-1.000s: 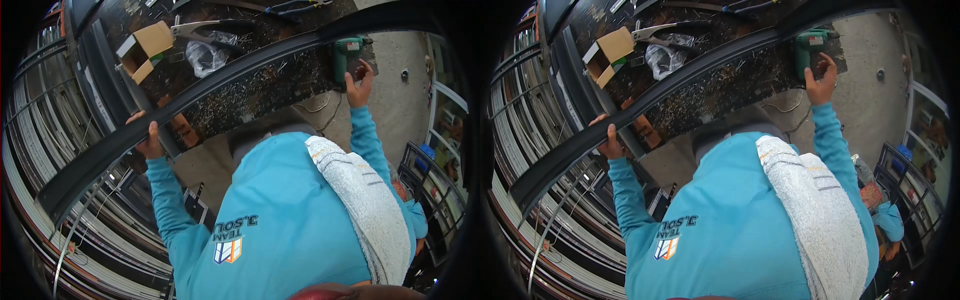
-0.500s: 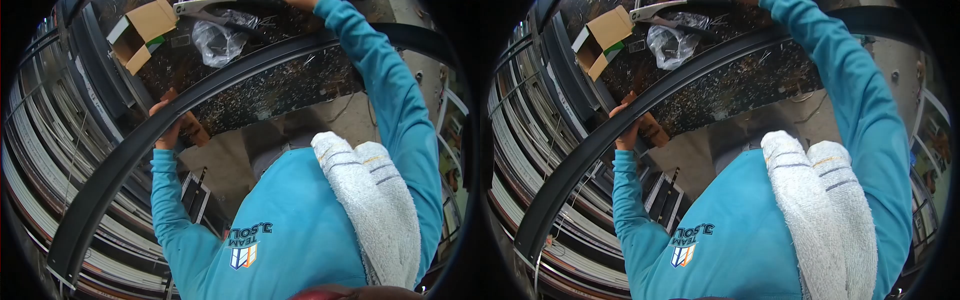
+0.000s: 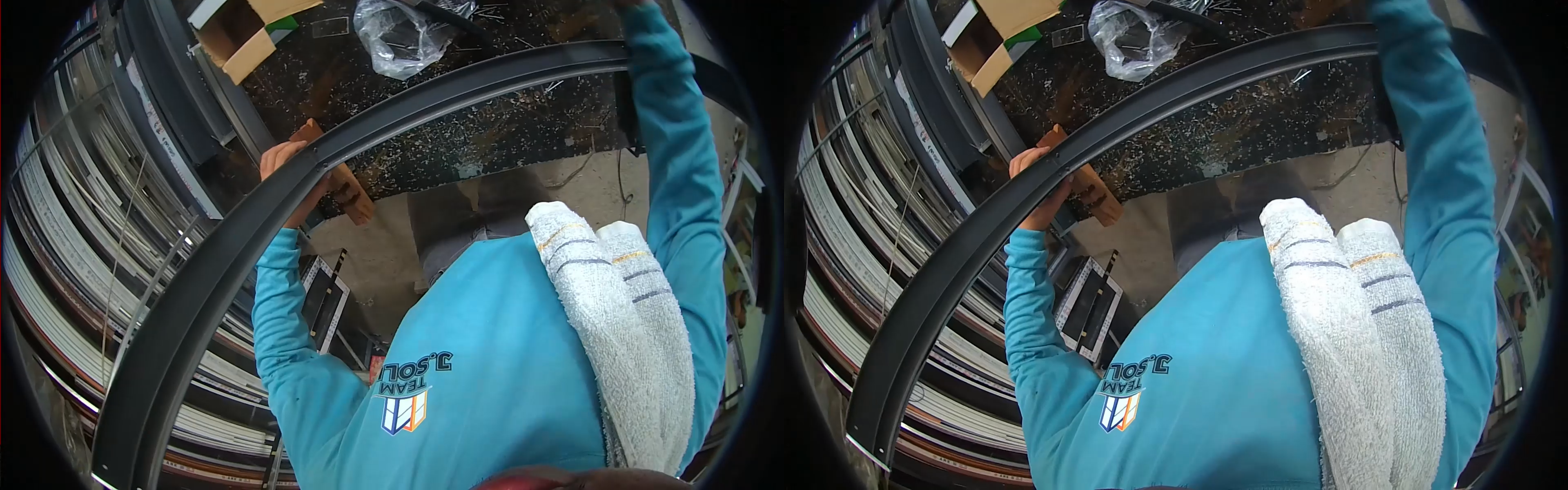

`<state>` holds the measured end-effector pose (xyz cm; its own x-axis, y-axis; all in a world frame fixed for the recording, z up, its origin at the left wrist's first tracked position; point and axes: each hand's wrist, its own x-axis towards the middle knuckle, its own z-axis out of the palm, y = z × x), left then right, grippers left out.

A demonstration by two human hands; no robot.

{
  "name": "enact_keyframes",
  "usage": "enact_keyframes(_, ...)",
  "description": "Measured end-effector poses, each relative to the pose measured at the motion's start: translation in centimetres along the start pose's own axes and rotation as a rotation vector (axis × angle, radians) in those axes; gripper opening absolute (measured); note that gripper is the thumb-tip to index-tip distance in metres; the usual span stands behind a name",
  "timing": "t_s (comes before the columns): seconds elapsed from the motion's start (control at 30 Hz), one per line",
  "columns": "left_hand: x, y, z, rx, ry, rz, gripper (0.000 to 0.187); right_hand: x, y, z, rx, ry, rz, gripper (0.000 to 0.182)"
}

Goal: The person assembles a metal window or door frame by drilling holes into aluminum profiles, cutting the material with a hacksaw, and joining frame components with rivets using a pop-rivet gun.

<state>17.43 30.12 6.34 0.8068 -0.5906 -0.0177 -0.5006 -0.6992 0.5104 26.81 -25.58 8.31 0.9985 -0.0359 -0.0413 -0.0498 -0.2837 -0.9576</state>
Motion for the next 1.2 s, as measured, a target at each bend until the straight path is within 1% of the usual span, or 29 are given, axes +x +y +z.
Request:
enact_keyframes(0.07, -0.2, 0.0, 0.0, -0.019, 0.012, 0.0, 0.057, -3.7, -4.6, -0.5, 0.39, -0.057, 0.065, 0.032)
enact_keyframes(0.1, -0.2, 0.0, 0.1, -0.027, 0.027, -0.002, 0.058, -5.4, -7.2, 1.4, 0.621, 0.092, 0.079, 0.033)
enact_keyframes(0.17, -0.3, -0.1, 0.1, -0.044, 0.024, -0.01, 0.058, -7.2, -9.9, 2.5, 0.921, -0.001, 0.171, 0.034)
enact_keyframes(0.23, -0.2, -0.3, 0.0, -0.058, -0.001, -0.02, 0.057, -8.3, -9.3, 0.7, 0.987, -0.292, 0.254, 0.037)
enact_keyframes(0.3, -0.1, 0.4, -0.1, -0.163, -0.003, -0.107, 0.057, -11.3, -6.5, 1.2, 1.008, -0.371, 0.293, 0.04)
enact_keyframes(0.33, 0.0, 0.8, -0.2, -0.215, -0.005, -0.151, 0.057, -11.9, -5.9, 2.2, 0.962, -0.431, 0.31, 0.041)
enact_keyframes(0.37, 0.1, 1.4, -0.3, -0.126, 0.017, -0.129, 0.057, -12.2, -5.6, 3.6, 0.917, -0.491, 0.327, 0.043)
enact_keyframes(0.4, 0.3, 1.9, -0.3, -0.036, 0.038, -0.106, 0.057, -12.1, -6.2, 5.8, 0.741, -0.544, 0.248, 0.041)
enact_keyframes(0.43, 0.2, 2.2, -0.3, 0.052, 0.056, -0.082, 0.056, -12.1, -6.2, 7.4, 0.592, -0.524, 0.249, 0.042)
enact_keyframes(0.47, 0.0, 2.2, -0.1, 0.02, 0.051, -0.118, 0.056, -12.3, -6.0, 8.6, 0.442, -0.503, 0.248, 0.044)
enact_keyframes(0.53, -0.6, 2.0, 0.4, -0.044, 0.042, -0.188, 0.055, -12.0, -5.1, 10.6, 0.344, -0.508, 0.159, 0.048)
enact_keyframes(0.6, -1.2, 1.5, 0.8, -0.118, 0.079, -0.138, 0.054, -12.3, -2.5, 12.6, 0.156, -0.433, -0.066, 0.054)
enact_keyframes(0.67, -1.2, 1.2, 1.0, -0.15, 0.091, -0.107, 0.053, -12.8, -1.4, 13.5, 0.034, -0.393, -0.08, 0.053)
enact_keyframes(0.73, -0.9, 1.2, 0.7, -0.136, 0.073, -0.101, 0.053, -12.8, -1.5, 13.7, -0.053, -0.454, -0.037, 0.054)
enact_keyframes(0.8, -1.2, 1.2, 1.3, -0.23, 0.123, -0.143, 0.054, -12.4, -3.0, 14.0, -0.129, -0.517, 0.006, 0.054)
enact_keyframes(0.83, -1.3, 1.2, 1.6, -0.277, 0.147, -0.162, 0.054, -12.5, -2.9, 14.6, -0.196, -0.475, -0.087, 0.061)
enact_keyframes(0.9, -1.7, 1.6, 2.2, -0.454, 0.173, -0.286, 0.056, -12.4, -3.5, 15.1, -0.31, -0.468, -0.194, 0.065)
enact_keyframes(0.93, -1.8, 1.8, 2.4, -0.542, 0.183, -0.35, 0.056, -12.4, -3.6, 15.1, -0.343, -0.494, -0.153, 0.07)
enact_keyframes(0.97, -1.8, 1.8, 2.5, -0.543, 0.181, -0.362, 0.056, -12.4, -3.7, 15.1, -0.378, -0.522, -0.113, 0.074)
enact_keyframes(1.03, -1.9, 1.9, 2.4, -0.539, 0.181, -0.387, 0.056, -12.5, -2.9, 15.2, -0.384, -0.493, -0.162, 0.075)
enact_keyframes(1.07, -1.7, 1.5, 2.2, -0.437, 0.155, -0.317, 0.057, -12.4, -2.5, 15.4, -0.388, -0.477, -0.19, 0.076)
enact_keyframes(1.13, -1.4, 0.7, 1.8, -0.234, 0.101, -0.178, 0.057, -12.4, -2.3, 15.6, -0.417, -0.498, -0.157, 0.075)
enact_keyframes(1.2, -1.6, 0.4, 1.9, -0.282, 0.098, -0.189, 0.057, -12.3, -1.9, 15.8, -0.437, -0.507, -0.155, 0.072)
